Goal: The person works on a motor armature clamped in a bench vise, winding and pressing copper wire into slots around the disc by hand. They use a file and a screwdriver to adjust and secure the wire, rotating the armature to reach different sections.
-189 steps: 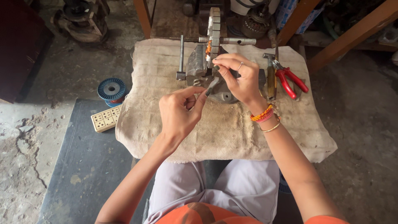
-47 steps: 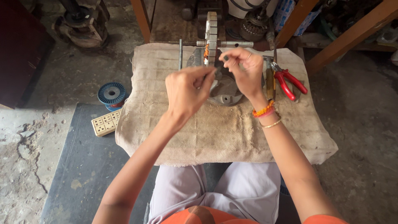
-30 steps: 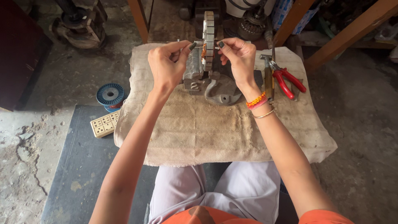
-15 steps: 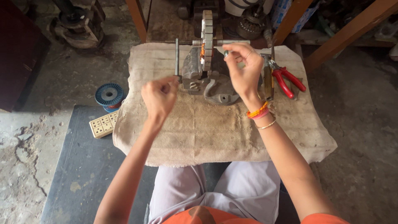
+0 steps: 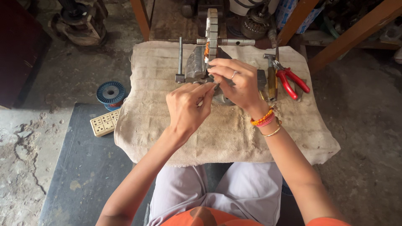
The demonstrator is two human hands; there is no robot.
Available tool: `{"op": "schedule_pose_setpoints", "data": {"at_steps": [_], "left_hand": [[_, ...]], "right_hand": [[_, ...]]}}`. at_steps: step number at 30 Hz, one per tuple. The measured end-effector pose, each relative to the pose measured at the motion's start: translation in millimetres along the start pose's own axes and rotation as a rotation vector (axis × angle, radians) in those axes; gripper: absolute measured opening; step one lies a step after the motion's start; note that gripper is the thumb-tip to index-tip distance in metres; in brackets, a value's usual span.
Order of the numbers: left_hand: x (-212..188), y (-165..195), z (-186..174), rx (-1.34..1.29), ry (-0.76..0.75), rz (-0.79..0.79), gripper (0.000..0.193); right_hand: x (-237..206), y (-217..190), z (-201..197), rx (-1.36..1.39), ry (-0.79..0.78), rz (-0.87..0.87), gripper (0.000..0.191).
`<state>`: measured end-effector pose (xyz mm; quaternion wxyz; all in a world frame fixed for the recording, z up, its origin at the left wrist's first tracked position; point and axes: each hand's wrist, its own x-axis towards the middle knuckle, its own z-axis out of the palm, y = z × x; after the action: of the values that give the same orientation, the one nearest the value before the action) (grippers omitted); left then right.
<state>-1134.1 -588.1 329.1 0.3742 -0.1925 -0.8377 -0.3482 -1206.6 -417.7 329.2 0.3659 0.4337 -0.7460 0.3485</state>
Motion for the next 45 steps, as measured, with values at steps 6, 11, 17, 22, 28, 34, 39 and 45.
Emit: {"op": "schedule_pose_setpoints", "data": {"at_steps": [6, 11, 17, 22, 28, 34, 39, 45], "left_hand": [[6.0, 5.3, 8.9, -0.025, -0.015, 0.001, 0.013], [14.2, 6.7, 11.9, -0.05, -0.036, 0.011, 0.012], [25.4, 1.9, 10.7, -0.073, -0.003, -0.041, 0.013], [24.8, -11.0, 15.0, -0.104, 0.006, -0.032, 0.014], [52.7, -53.0, 31.2, -0.087, 0.041, -0.023, 0.013], [65.4, -83.0, 28.1, -0.08, 0.113, -0.047, 0.014], [62.9, -90.2, 27.9, -0.094, 0.138, -0.109, 0.014], [50.2, -108.5, 32.5, -0.099, 0.185, -0.13, 0.015]], "right_hand": [[-10.0, 13.8, -2.6, 0.196, -0.019, 0.147, 0.007], [-16.4, 33.7, -0.9, 0.295, 0.036, 0.27, 0.006], [-21.5, 55.2, 10.5, 0.69, 0.136, 0.454, 0.013], [-28.5, 67.0, 14.2, 1.012, 0.172, 0.601, 0.01], [-25.6, 80.4, 19.7, 1.125, 0.241, 0.727, 0.01], [-13.8, 86.2, 37.1, 1.011, 0.297, 0.774, 0.012], [-12.0, 88.2, 41.2, 0.962, 0.288, 0.732, 0.011], [-17.5, 92.1, 40.3, 0.892, 0.233, 0.651, 0.011]]}}
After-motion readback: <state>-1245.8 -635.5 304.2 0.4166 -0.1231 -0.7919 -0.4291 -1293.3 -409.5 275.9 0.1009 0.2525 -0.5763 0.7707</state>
